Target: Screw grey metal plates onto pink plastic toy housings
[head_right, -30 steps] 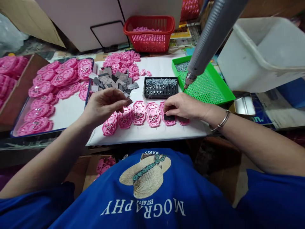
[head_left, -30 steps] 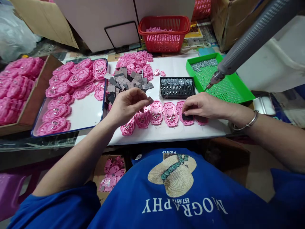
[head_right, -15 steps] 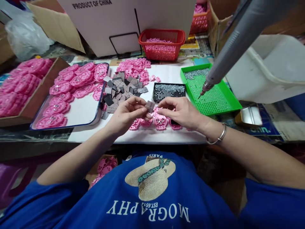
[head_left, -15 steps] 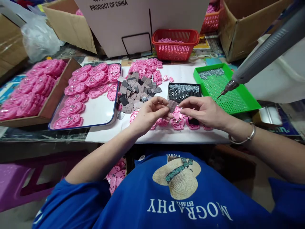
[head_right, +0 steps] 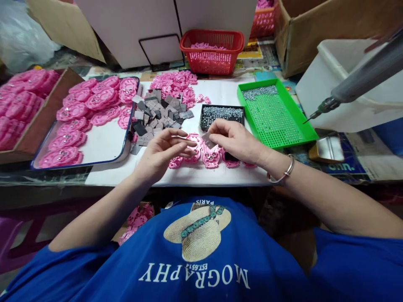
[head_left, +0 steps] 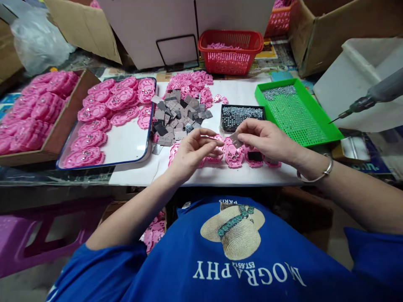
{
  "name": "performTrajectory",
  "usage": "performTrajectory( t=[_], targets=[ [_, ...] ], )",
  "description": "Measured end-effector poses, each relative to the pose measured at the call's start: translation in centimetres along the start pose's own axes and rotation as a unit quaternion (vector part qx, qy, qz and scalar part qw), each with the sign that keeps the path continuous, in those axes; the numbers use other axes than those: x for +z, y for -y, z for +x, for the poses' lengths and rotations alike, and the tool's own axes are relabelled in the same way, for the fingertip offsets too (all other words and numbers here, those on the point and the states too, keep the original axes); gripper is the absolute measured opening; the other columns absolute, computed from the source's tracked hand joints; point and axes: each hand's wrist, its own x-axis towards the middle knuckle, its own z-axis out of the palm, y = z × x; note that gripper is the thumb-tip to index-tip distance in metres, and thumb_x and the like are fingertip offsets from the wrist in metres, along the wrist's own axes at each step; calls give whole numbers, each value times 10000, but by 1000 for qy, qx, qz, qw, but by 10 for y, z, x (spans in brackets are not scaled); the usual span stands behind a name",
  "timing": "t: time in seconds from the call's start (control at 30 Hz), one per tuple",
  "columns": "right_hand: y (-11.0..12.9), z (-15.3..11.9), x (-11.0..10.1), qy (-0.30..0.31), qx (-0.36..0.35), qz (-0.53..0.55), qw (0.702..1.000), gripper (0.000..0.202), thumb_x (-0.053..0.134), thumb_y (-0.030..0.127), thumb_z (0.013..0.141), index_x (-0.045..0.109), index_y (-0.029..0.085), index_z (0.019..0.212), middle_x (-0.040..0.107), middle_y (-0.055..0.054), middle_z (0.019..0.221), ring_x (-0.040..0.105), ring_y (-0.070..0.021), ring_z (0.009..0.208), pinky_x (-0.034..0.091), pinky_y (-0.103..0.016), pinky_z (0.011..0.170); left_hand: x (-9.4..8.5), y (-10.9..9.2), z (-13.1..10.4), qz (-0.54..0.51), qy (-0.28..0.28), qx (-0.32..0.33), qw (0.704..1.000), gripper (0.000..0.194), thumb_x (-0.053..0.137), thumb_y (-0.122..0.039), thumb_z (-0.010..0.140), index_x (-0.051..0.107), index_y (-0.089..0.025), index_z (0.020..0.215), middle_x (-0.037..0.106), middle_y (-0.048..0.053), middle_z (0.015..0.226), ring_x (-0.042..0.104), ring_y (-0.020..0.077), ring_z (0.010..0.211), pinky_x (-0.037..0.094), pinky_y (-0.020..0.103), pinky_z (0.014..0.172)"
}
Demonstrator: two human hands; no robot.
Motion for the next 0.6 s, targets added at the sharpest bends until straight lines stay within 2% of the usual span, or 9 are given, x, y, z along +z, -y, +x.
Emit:
performTrajectory(
  t=[0.1,0.2,0.43,0.6],
  targets=[
    [2,0,-2,65,6,-116,991,211,574,326,870,685,176,968,669,-11,840,567,-66,704,432,-218,671,-19,-4,-2,46,-57,33,997,293,712,-342,794,563,-200,1003,722,24,896,701,123,705,593,260,696],
    [2,2,2,100,6,-176,979,212,608,336,864,704,186,980,678,5,820,541,-48,651,396,-207,648,-34,-8,-4,71,-97,52,991,251,698,-312,796,579,-205,988,720,15,867,693,120,681,589,252,658],
    [-6,5,9,106,-13,-254,961,156,609,298,871,709,180,886,686,10,860,565,-55,726,374,-199,694,-52,-15,-8,70,-137,75,985,159,694,-268,793,620,-219,926,714,0,841,668,98,650,564,225,617],
    [-14,6,10,91,-38,-287,953,153,596,292,876,685,169,853,669,-9,878,565,-84,797,388,-219,751,-63,-18,-1,92,-163,86,979,208,700,-317,770,599,-213,918,710,2,840,660,107,635,560,247,628]
  ],
)
